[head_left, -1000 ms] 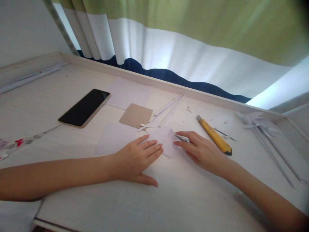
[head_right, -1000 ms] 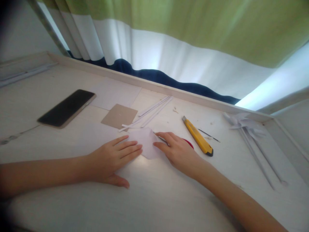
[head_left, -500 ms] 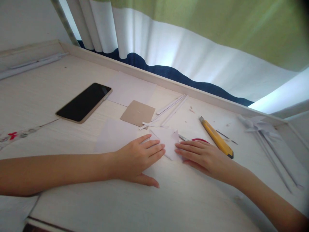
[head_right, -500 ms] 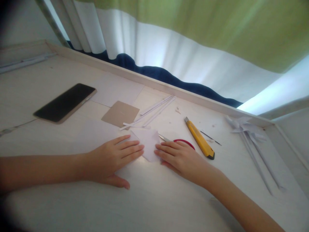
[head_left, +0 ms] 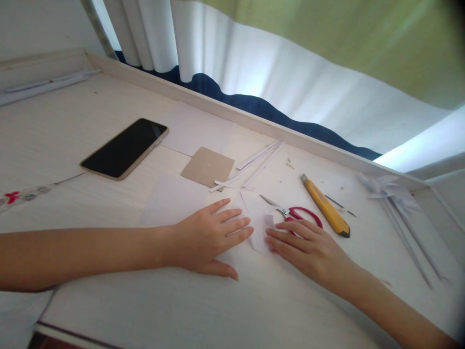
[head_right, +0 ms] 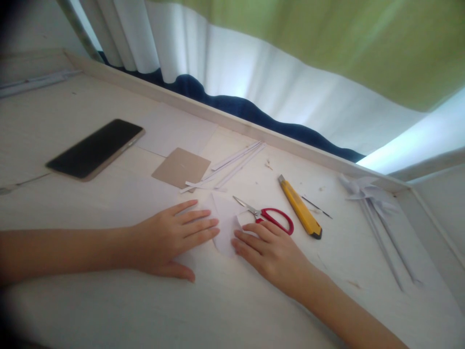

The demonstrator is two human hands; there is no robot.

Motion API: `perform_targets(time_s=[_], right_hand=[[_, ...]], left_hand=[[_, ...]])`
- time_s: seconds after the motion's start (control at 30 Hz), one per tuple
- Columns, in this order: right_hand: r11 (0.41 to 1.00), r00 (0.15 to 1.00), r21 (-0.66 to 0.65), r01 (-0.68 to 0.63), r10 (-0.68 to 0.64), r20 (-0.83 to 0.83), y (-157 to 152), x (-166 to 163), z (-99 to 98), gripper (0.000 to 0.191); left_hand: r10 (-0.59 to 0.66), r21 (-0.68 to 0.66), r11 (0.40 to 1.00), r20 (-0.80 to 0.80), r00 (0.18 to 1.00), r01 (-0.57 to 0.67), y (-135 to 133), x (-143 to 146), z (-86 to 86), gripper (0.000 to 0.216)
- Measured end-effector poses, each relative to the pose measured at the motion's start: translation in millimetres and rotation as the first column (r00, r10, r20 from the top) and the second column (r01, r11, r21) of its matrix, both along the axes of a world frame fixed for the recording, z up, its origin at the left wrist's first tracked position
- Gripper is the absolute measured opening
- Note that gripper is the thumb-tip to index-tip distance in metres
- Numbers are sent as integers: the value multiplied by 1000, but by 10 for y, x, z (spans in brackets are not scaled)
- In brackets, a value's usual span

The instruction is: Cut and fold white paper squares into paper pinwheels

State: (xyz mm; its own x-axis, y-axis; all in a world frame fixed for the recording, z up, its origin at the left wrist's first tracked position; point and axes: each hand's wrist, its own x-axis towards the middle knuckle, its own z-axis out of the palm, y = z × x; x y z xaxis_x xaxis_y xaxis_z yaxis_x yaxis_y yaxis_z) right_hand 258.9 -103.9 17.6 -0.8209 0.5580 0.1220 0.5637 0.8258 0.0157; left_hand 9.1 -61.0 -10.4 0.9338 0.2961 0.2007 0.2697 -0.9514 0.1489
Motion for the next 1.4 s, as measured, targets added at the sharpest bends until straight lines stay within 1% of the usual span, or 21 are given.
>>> perform_targets(time_s=[0.13, 0.27, 0.37, 0.43, 0.5, 0.57, 0.63, 0.8, 0.97, 1.03, 1.1, 1.17, 1.23, 1.27, 1.33, 1.4], right_hand=[[996, 998, 76, -45, 41, 45, -23, -1, -3, 27], [965, 974, 187, -183, 152, 168, -22, 16, 23, 28], [920, 936, 252, -300, 233, 263, -21, 22, 64, 30], [879, 908, 297, -373, 279, 313, -18, 21, 96, 30], [836, 875, 332, -438, 311, 371, -10, 19, 123, 30], [804, 848, 345, -483, 333, 411, 2, 23, 141, 29], [797, 843, 342, -498, 354, 405, 16, 34, 151, 29], [821, 861, 306, -482, 379, 339, 46, 54, 157, 29], [805, 842, 309, -507, 387, 377, 78, 26, 128, 29], [818, 849, 305, -487, 363, 383, 82, 23, 103, 30], [860, 886, 283, -424, 330, 325, 78, 26, 73, 29], [924, 944, 225, -309, 270, 188, 73, 24, 43, 26], [982, 989, 120, -148, 147, 18, 74, 1, 17, 20], [996, 996, 57, -66, 69, -59, 78, -22, 7, 18], [994, 980, -69, 83, -94, -174, 92, -84, -10, 14], [966, 945, -175, 192, -230, -233, 111, -155, -25, 11]], left_hand=[[4, -1, 1000, 11, 1000, -4, 3, -2, 1, 67], [1, -2, 1000, 26, 1000, -1, 2, 0, -2, 64], [0, 2, 1000, 33, 999, 0, 1, 1, -1, 61], [0, -2, 1000, 26, 1000, 0, 2, 1, 1, 62], [1, -8, 1000, 14, 1000, -1, 4, -1, 3, 62], [0, -12, 1000, -1, 1000, 0, 4, -2, 4, 63], [-3, -12, 1000, -6, 1000, 3, 4, -3, 4, 63], [4, 2, 1000, 34, 999, -4, -1, 0, 2, 62], [-2, -7, 1000, 36, 999, 2, -1, -1, -5, 63], [-4, -5, 1000, 23, 1000, 4, 0, -1, -9, 63], [-5, 0, 1000, 9, 1000, 5, 2, 0, -12, 63], [-9, 1, 1000, -1, 1000, 9, 6, 1, -13, 64], [-12, -6, 1000, -5, 1000, 12, 8, 3, -13, 64], [-12, -10, 1000, -4, 1000, 12, 8, 3, -14, 64], [-7, -11, 1000, 1, 1000, 7, 8, 2, -18, 65], [-7, -4, 1000, 3, 1000, 7, 7, -2, -25, 64]])
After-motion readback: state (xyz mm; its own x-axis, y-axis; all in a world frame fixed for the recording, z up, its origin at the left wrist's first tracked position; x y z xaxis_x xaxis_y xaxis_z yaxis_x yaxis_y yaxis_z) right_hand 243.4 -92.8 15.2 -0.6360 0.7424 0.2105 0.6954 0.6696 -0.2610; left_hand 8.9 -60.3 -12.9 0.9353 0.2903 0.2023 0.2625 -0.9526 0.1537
